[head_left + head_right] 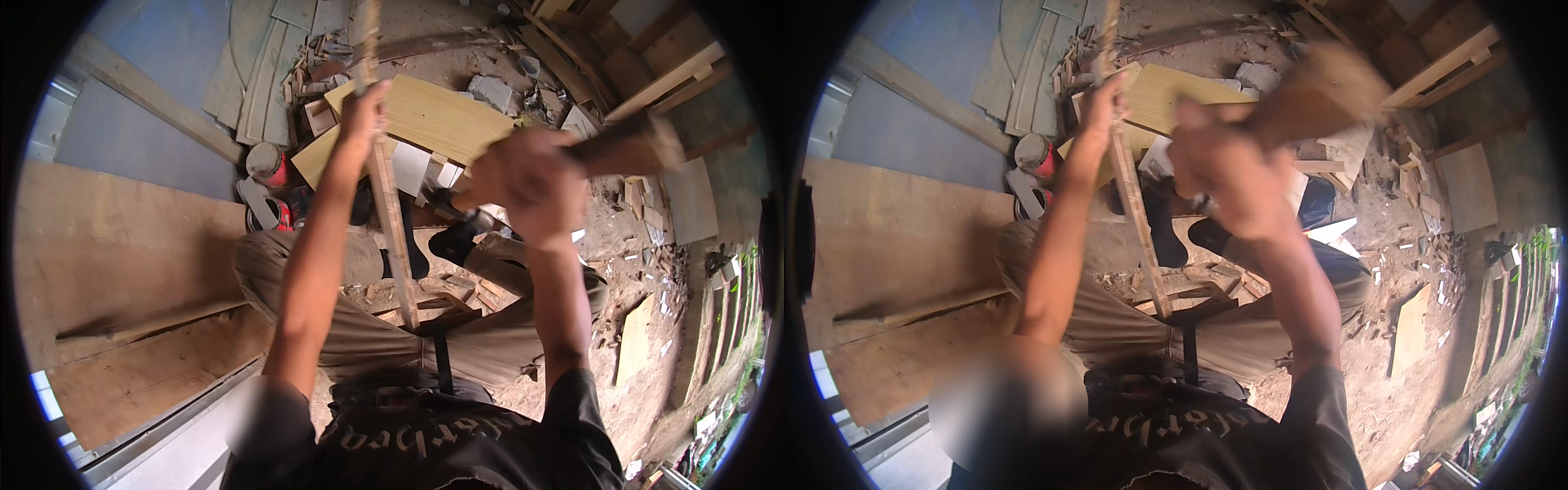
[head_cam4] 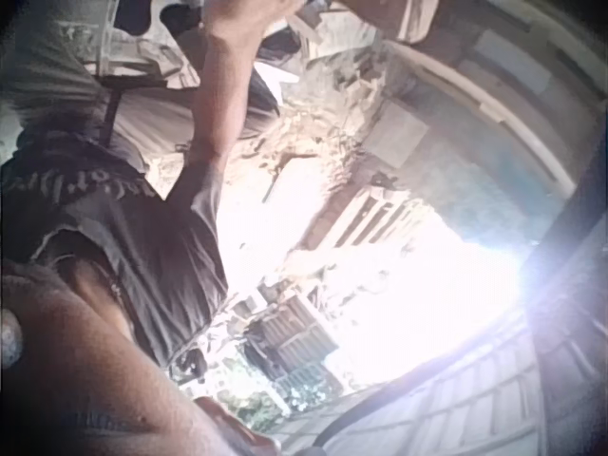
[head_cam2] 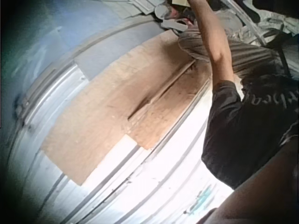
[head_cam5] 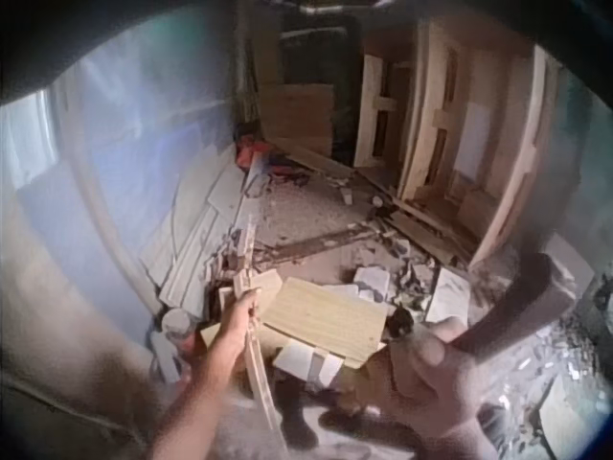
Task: The person uses a hammer to repeatedly strike and break apart a long wooden plank while sitting on the floor. They then switch to a hand saw to cut the plank into smaller pieces.
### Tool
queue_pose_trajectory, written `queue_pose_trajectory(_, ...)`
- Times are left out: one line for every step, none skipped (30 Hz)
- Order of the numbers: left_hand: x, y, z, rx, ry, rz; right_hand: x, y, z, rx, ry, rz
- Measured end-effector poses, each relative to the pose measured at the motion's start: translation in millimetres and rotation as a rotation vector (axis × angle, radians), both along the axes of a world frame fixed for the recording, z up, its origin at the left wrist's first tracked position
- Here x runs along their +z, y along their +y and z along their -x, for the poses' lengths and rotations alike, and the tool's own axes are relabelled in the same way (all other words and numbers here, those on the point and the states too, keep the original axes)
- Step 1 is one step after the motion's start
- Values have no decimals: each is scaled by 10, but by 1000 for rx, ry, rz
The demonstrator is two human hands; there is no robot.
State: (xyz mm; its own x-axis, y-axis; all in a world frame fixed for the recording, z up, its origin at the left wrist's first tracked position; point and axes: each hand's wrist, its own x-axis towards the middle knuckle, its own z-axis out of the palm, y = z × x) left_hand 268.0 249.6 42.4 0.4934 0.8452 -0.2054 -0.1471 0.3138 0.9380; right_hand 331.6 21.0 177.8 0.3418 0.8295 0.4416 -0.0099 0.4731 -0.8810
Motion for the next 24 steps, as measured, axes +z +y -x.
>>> queue_pose_trajectory(-210, 209, 157, 62, 24, 32, 117, -112, -53, 74, 55, -49)
queue_pose_trajectory(-337, 323, 316, 56, -73, 50, 214, -225, -134, 148, 74, -101)
queue_pose_trajectory(-323, 333, 430, 37, -165, 71, 281, -304, -219, 233, 41, -155)
queue_pose_trajectory(-305, 342, 509, -7, -233, 86, 258, -335, -284, 193, 70, -147)
queue_pose_trajectory(-291, 344, 519, -29, -260, 89, 220, -338, -315, 156, 98, -140)
queue_pose_trajectory(-220, 281, 514, -48, -285, 94, 115, -313, -248, 14, 109, -91)
queue_pose_trajectory(-133, 238, 493, -67, -315, 92, -12, -257, -191, -44, 110, -66)
queue_pose_trajectory(-62, 164, 484, -85, -329, 92, -134, -219, -154, -48, 109, 18)
queue_pose_trajectory(-27, 160, 502, -116, -363, 93, -213, -173, -94, -46, 108, 99)
queue_pose_trajectory(-26, 158, 519, -150, -394, 98, -258, -132, 48, -114, 107, 208)
queue_pose_trajectory(-18, 166, 545, -185, -425, 103, -309, -102, 164, -183, 106, 316)
queue_pose_trajectory(-36, 198, 579, -279, -534, 129, -538, -94, 134, -174, -22, 337)
queue_pose_trajectory(-58, 203, 613, -303, -579, 142, -756, -129, 158, -200, -175, 357)
queue_pose_trajectory(-66, 211, 646, -331, -627, 152, -917, -206, 155, -254, -427, 370)
queue_pose_trajectory(-67, 226, 662, -359, -677, 162, -1041, -300, 141, -277, -546, 430)
queue_pose_trajectory(-105, 230, 664, -352, -672, 152, -1167, -402, 138, -303, -668, 492)
queue_pose_trajectory(-140, 237, 645, -327, -642, 140, -1270, -505, 156, -301, -651, 605)
queue_pose_trajectory(-165, 230, 604, -304, -616, 130, -1291, -587, 188, -298, -625, 706)
queue_pose_trajectory(-149, 211, 550, -283, -590, 118, -1173, -648, 302, -263, -287, 878)
queue_pose_trajectory(-145, 164, 475, -212, -510, 87, -1163, -715, 323, -268, -282, 889)
queue_pose_trajectory(-135, 122, 379, -178, -477, 89, -1159, -787, 343, -272, -275, 899)
queue_pose_trajectory(-126, 74, 281, -145, -443, 90, -1182, -880, 342, -229, -193, 874)
queue_pose_trajectory(-116, 27, 187, -113, -409, 91, -1226, -994, 317, -187, -112, 847)
queue_pose_trajectory(-87, -17, 91, -133, -398, 79, -1232, -1101, 300, -147, -33, 817)
